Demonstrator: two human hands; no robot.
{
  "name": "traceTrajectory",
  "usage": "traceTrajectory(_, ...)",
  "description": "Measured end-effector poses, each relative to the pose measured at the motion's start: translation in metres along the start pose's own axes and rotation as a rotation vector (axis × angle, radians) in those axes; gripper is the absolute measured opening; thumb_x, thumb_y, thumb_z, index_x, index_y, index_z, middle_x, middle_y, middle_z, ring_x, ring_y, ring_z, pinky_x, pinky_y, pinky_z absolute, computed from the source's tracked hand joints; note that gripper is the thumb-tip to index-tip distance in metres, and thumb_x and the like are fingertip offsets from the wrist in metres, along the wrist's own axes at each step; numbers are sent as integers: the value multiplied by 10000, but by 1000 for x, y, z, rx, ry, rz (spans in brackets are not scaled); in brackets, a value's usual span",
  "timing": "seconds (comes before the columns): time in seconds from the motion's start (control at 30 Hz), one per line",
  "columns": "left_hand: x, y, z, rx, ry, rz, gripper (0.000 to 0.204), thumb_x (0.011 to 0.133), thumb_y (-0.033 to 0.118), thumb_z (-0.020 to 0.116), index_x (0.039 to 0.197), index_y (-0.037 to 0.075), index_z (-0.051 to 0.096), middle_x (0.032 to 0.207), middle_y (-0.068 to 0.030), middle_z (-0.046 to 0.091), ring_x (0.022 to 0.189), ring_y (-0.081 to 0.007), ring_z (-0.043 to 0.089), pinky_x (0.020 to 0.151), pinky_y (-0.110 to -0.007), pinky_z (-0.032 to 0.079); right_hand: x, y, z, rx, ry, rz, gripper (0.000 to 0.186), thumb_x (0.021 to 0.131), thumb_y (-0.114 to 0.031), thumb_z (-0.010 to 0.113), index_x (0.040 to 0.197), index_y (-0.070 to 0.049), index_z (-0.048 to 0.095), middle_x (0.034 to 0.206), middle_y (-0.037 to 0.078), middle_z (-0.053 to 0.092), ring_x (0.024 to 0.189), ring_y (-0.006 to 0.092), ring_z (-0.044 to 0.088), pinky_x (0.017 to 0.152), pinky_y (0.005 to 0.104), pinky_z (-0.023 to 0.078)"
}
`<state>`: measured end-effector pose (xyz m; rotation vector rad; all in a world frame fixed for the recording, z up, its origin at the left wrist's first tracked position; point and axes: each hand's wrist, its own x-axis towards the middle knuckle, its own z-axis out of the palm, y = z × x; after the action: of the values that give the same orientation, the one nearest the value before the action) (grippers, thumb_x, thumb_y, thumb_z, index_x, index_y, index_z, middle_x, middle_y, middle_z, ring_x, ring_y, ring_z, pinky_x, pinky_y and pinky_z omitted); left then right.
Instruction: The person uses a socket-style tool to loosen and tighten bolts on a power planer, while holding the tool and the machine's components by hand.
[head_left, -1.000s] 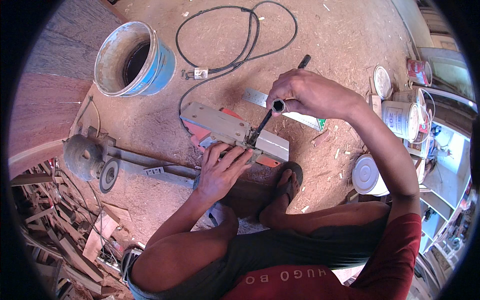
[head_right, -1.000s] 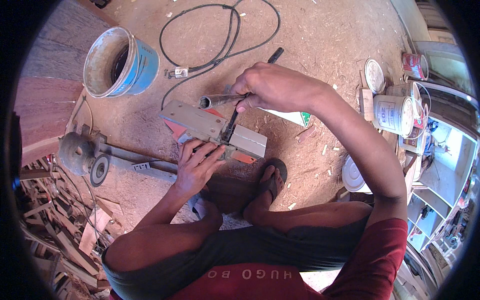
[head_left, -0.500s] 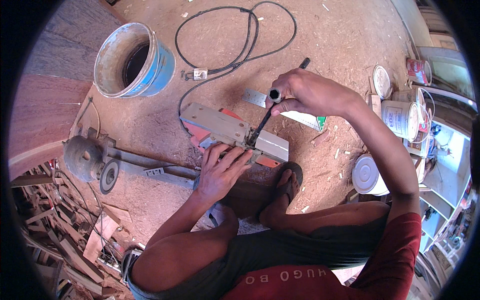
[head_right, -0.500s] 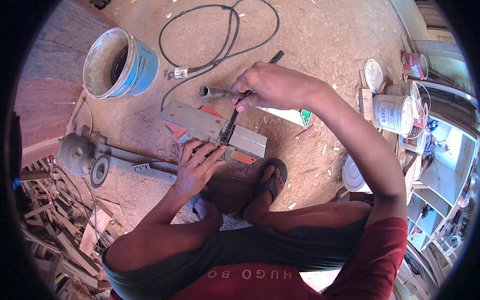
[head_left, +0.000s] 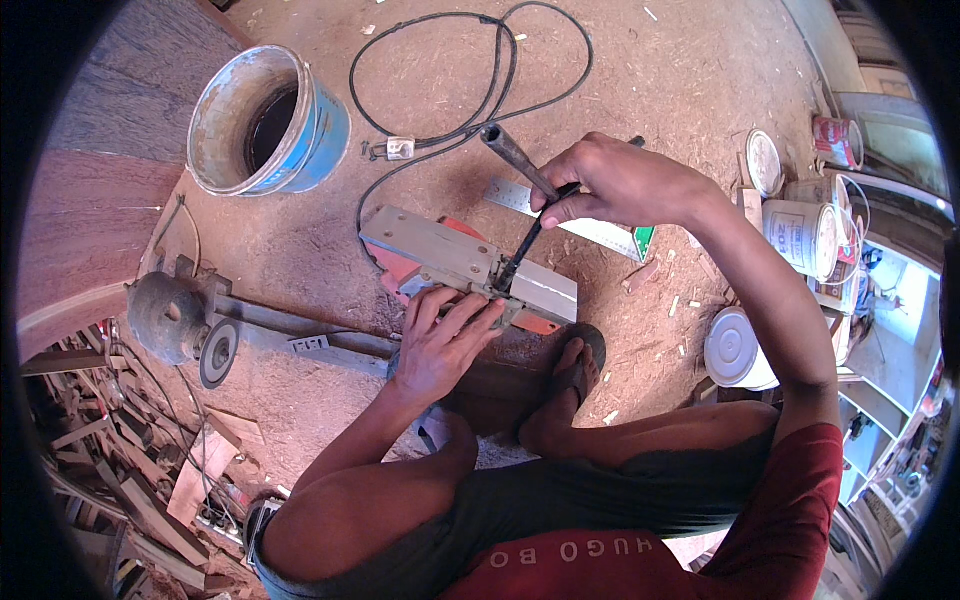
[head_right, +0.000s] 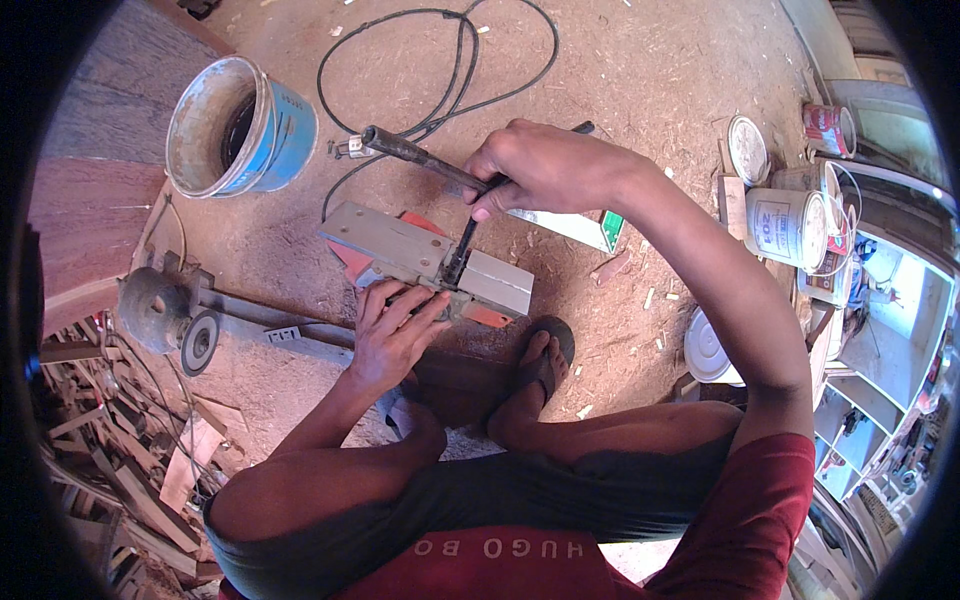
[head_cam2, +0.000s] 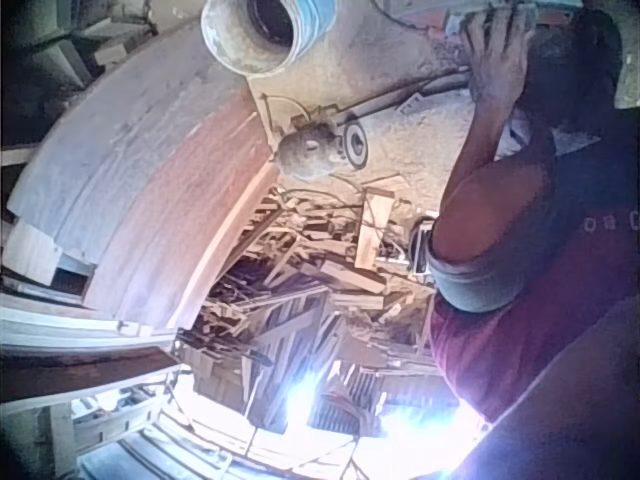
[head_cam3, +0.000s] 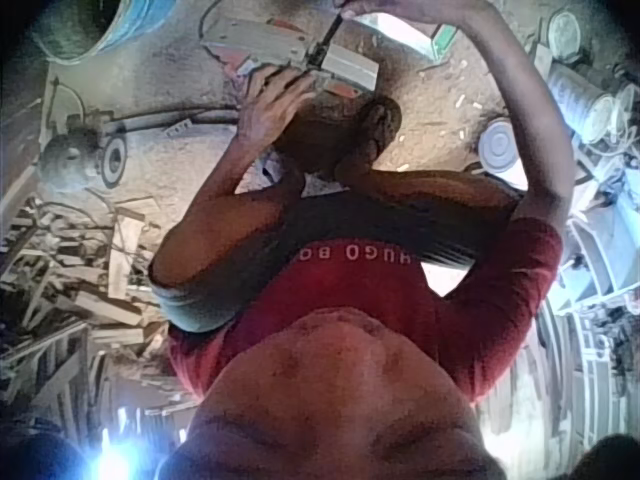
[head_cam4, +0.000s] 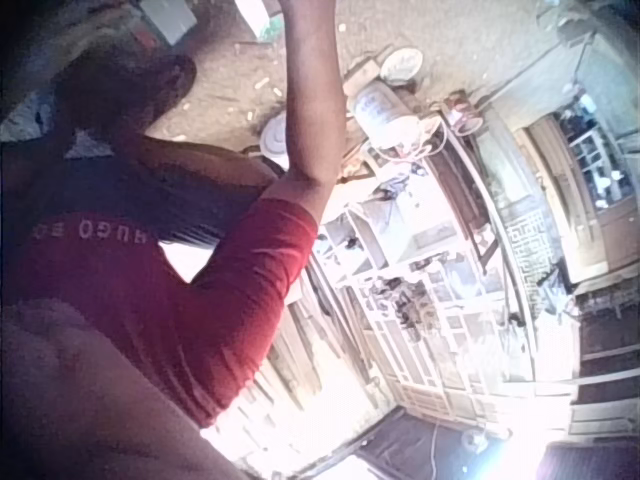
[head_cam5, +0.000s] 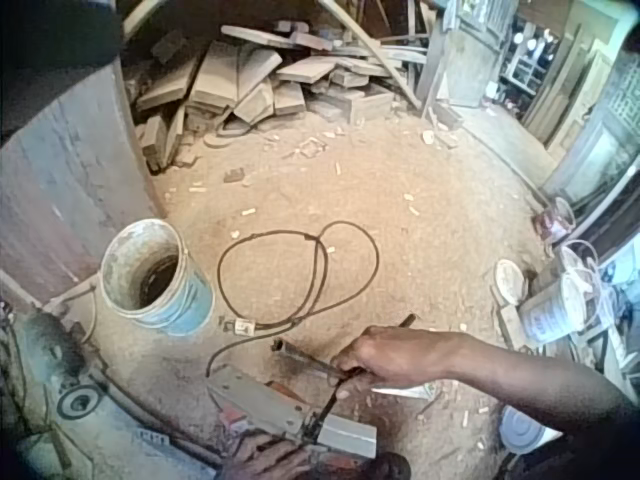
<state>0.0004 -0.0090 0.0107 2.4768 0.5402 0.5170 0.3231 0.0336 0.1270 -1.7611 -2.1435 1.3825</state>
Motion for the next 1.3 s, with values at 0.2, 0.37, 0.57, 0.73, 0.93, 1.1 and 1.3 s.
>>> traceTrajectory(0.2,1,0,-1,2,-7,-2,487,810,247,839,1278,147,746,1280,-6,639,1181,-257,536,994,-456,440,1,4,3,8,28,-24,298,924,-308,779,1033,-31,766,835,116,762,802,264,738,738,426,532)
traceTrajectory(0.37,1,1,-1,13,-14,0,483,802,253,844,1265,148,754,1276,-2,634,1181,-256,533,992,-450,442,0,1,3,-1,28,10,308,924,-301,781,1050,-21,764,856,126,771,815,261,744,745,422,536)
traceTrajectory(0.57,2,0,0,19,-2,5,494,791,255,851,1264,150,755,1280,1,630,1173,-254,537,984,-445,448,0,4,4,-2,39,-4,329,923,-318,780,1062,-20,759,858,136,768,805,265,744,740,422,541)
traceTrajectory(0.73,2,1,-2,17,-5,0,497,787,253,852,1263,149,757,1277,-1,634,1162,-255,541,974,-444,452,0,2,2,11,39,-16,344,921,-320,782,1065,-8,753,862,140,766,799,267,742,733,422,541)
traceTrajectory(0.93,1,0,-1,17,-2,3,486,795,244,845,1261,142,757,1281,-6,636,1160,-256,542,976,-445,454,1,3,2,33,38,-18,352,925,-314,781,1084,-3,745,862,150,762,791,273,737,726,428,533)
traceTrajectory(1.1,3,1,-2,11,-9,0,483,795,241,844,1259,140,758,1282,-7,634,1164,-257,540,988,-450,455,0,3,2,25,34,5,355,931,-319,775,1084,-1,743,863,155,761,799,282,739,731,427,534)
traceTrajectory(1.3,1,0,-1,16,-6,-2,485,790,241,848,1258,147,759,1274,-6,633,1177,-257,539,1003,-451,451,1,4,3,15,40,9,346,938,-319,767,1069,1,743,859,158,759,799,282,739,734,424,535)
